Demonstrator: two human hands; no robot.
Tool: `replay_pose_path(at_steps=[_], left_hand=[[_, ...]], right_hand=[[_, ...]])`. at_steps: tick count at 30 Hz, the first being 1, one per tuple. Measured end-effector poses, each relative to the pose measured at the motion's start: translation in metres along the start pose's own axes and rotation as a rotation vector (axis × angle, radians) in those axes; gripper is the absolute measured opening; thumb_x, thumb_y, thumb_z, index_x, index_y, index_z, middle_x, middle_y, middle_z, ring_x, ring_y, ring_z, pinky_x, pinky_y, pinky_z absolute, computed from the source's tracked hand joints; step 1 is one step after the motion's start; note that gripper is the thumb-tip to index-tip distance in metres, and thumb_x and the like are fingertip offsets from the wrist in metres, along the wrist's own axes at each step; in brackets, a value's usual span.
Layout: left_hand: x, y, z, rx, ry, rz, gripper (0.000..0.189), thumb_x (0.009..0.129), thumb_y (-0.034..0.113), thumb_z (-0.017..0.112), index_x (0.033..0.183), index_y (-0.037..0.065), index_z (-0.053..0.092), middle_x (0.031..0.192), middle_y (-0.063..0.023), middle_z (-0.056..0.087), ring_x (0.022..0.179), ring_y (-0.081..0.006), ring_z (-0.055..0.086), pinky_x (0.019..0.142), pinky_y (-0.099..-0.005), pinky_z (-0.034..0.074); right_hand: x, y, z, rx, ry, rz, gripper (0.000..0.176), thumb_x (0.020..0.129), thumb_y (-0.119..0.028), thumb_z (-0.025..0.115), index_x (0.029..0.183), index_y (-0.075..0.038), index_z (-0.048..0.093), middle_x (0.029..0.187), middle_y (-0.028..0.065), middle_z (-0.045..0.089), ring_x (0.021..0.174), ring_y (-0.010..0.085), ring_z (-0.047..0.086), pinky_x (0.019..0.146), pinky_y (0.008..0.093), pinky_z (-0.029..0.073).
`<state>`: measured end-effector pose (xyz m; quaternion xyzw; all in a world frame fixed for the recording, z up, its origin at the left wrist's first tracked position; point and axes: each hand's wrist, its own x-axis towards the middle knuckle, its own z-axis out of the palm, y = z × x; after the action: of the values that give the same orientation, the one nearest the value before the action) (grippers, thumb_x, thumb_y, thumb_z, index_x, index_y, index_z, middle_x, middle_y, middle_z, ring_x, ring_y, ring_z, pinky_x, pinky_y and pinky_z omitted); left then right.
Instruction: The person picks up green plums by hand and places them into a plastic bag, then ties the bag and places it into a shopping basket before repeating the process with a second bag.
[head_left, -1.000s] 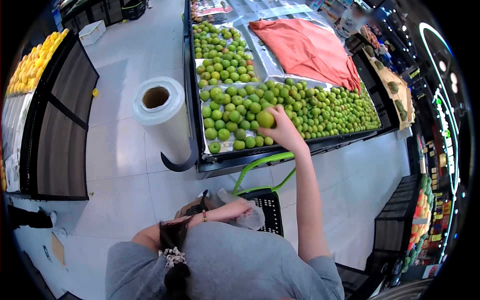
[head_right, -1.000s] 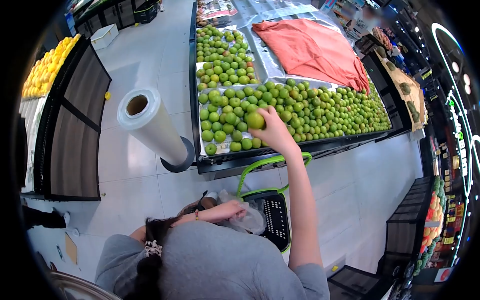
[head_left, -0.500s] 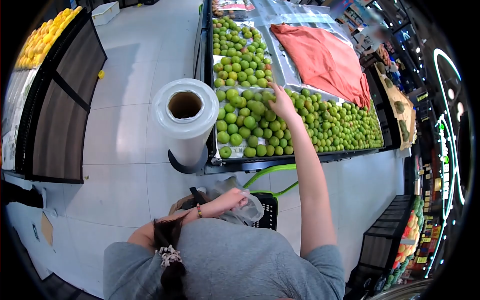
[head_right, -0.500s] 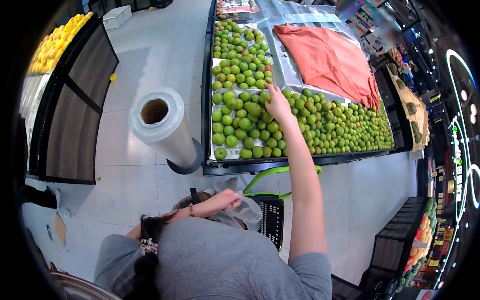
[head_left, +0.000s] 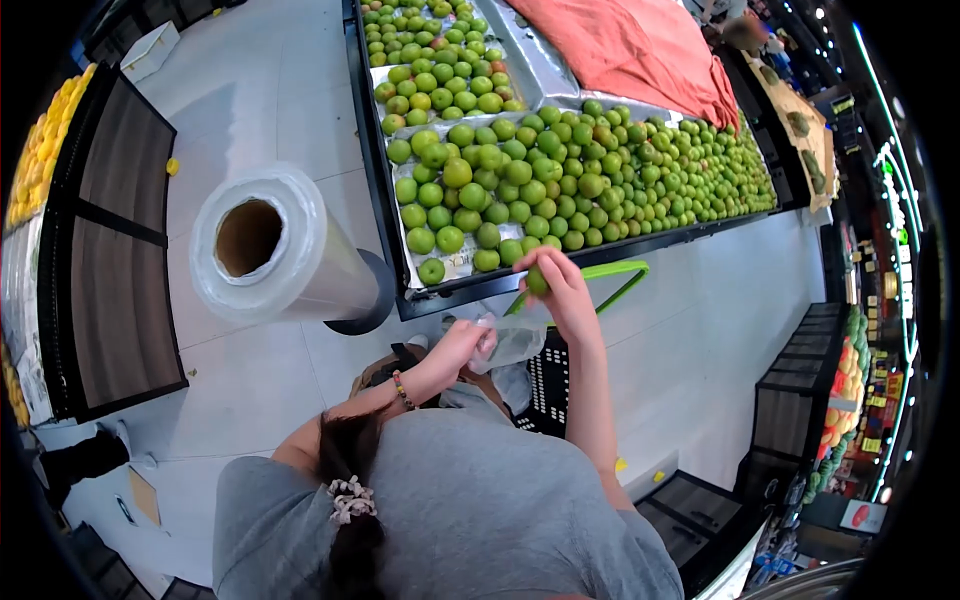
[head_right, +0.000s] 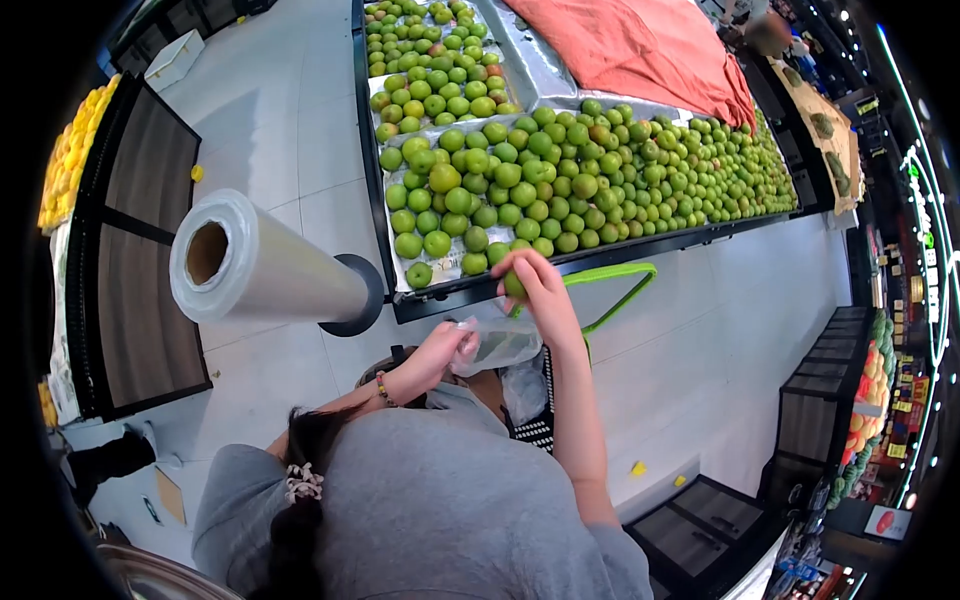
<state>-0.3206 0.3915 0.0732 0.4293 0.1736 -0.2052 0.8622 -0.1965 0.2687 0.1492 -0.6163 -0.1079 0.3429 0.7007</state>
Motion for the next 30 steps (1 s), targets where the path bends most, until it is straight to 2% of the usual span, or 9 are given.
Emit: replay_pose_path(at_steps=[4, 6, 15, 20, 22, 24, 26, 28, 30], left_hand=[[0.004, 0.000, 0.000, 0.003, -0.017, -0.020, 0.032, 0.087, 0.024, 0.037, 0.059, 0.011, 0.042, 0.053, 0.0053, 0.038, 0.048, -0.0056, 0.034, 0.043, -0.0208, 0.025], [0.003, 0.004, 0.000, -0.003, 0.026, 0.014, 0.035, 0.089, 0.028, 0.038, 0.059, 0.011, 0.041, 0.053, 0.0052, 0.036, 0.046, -0.0055, 0.031, 0.041, -0.0209, 0.023], [-0.001, 0.006, -0.007, -0.039, 0.048, 0.038, 0.029, 0.087, 0.019, 0.038, 0.059, 0.011, 0.041, 0.055, 0.0051, 0.037, 0.048, -0.0055, 0.032, 0.044, -0.0211, 0.023], [-0.001, 0.015, -0.002, -0.059, 0.051, 0.089, 0.033, 0.089, 0.021, 0.037, 0.058, 0.010, 0.038, 0.053, 0.0052, 0.034, 0.047, -0.0061, 0.030, 0.044, -0.0215, 0.022], [-0.003, 0.018, -0.005, -0.102, 0.025, 0.075, 0.034, 0.089, 0.025, 0.038, 0.058, 0.012, 0.040, 0.054, 0.0041, 0.037, 0.048, -0.0073, 0.034, 0.044, -0.0219, 0.024], [-0.005, 0.020, -0.006, -0.129, 0.032, 0.096, 0.037, 0.090, 0.028, 0.037, 0.057, 0.011, 0.038, 0.051, 0.0047, 0.034, 0.045, -0.0067, 0.031, 0.042, -0.0219, 0.022], [-0.009, 0.022, -0.005, -0.153, 0.012, 0.106, 0.038, 0.091, 0.029, 0.037, 0.057, 0.011, 0.038, 0.051, 0.0047, 0.033, 0.045, -0.0067, 0.030, 0.042, -0.0219, 0.021], [-0.011, 0.021, -0.001, -0.100, -0.012, 0.092, 0.037, 0.090, 0.029, 0.039, 0.058, 0.011, 0.041, 0.053, 0.0048, 0.037, 0.045, -0.0054, 0.032, 0.041, -0.0212, 0.023], [-0.016, 0.021, 0.010, 0.026, -0.079, 0.064, 0.036, 0.090, 0.030, 0.040, 0.060, 0.010, 0.045, 0.055, 0.0044, 0.042, 0.047, -0.0048, 0.036, 0.041, -0.0204, 0.026]], right_hand=[[0.057, 0.024, -0.002, -0.983, 0.364, -0.552, 0.029, 0.076, -0.004, 0.049, 0.105, -0.003, 0.045, 0.115, 0.0156, 0.042, 0.105, 0.0294, 0.041, 0.092, 0.0392, 0.031], [0.062, 0.039, 0.003, -1.242, 0.343, -0.497, 0.049, 0.076, -0.006, 0.048, 0.124, -0.006, 0.035, 0.130, 0.0150, 0.032, 0.123, 0.0324, 0.027, 0.101, 0.0500, 0.017], [0.059, 0.056, 0.000, -1.426, 0.509, -0.456, 0.069, 0.081, -0.033, 0.051, 0.136, -0.007, 0.017, 0.142, 0.0097, 0.017, 0.132, 0.0294, 0.011, 0.102, 0.0524, 0.009], [0.038, 0.044, 0.010, -1.288, 0.470, -0.393, 0.074, 0.080, -0.025, 0.054, 0.137, -0.006, 0.010, 0.143, 0.0148, 0.010, 0.132, 0.0321, 0.003, 0.104, 0.0480, 0.004], [0.008, 0.018, 0.023, -1.062, 0.549, -0.679, 0.057, 0.079, -0.013, 0.052, 0.130, -0.003, 0.029, 0.135, 0.0183, 0.027, 0.125, 0.0314, 0.027, 0.100, 0.0411, 0.023], [-0.022, 0.020, 0.012, -0.697, 0.379, -0.605, 0.027, 0.078, -0.003, 0.047, 0.104, -0.001, 0.054, 0.106, 0.0168, 0.055, 0.094, 0.0250, 0.054, 0.080, 0.0310, 0.042], [-0.046, 0.025, 0.011, -0.707, 0.238, -0.415, 0.013, 0.077, 0.000, 0.046, 0.076, 0.001, 0.059, 0.071, 0.0101, 0.060, 0.065, 0.0187, 0.057, 0.060, 0.0264, 0.044], [-0.044, 0.053, 0.014, -0.535, 0.122, -0.199, 0.013, 0.077, -0.001, 0.047, 0.070, 0.002, 0.057, 0.059, 0.0079, 0.057, 0.061, 0.0201, 0.057, 0.060, 0.0295, 0.045], [-0.040, 0.084, 0.010, -0.887, -0.077, -0.026, 0.012, 0.077, -0.006, 0.049, 0.074, 0.001, 0.058, 0.064, 0.0080, 0.058, 0.065, 0.0194, 0.057, 0.063, 0.0305, 0.046]])
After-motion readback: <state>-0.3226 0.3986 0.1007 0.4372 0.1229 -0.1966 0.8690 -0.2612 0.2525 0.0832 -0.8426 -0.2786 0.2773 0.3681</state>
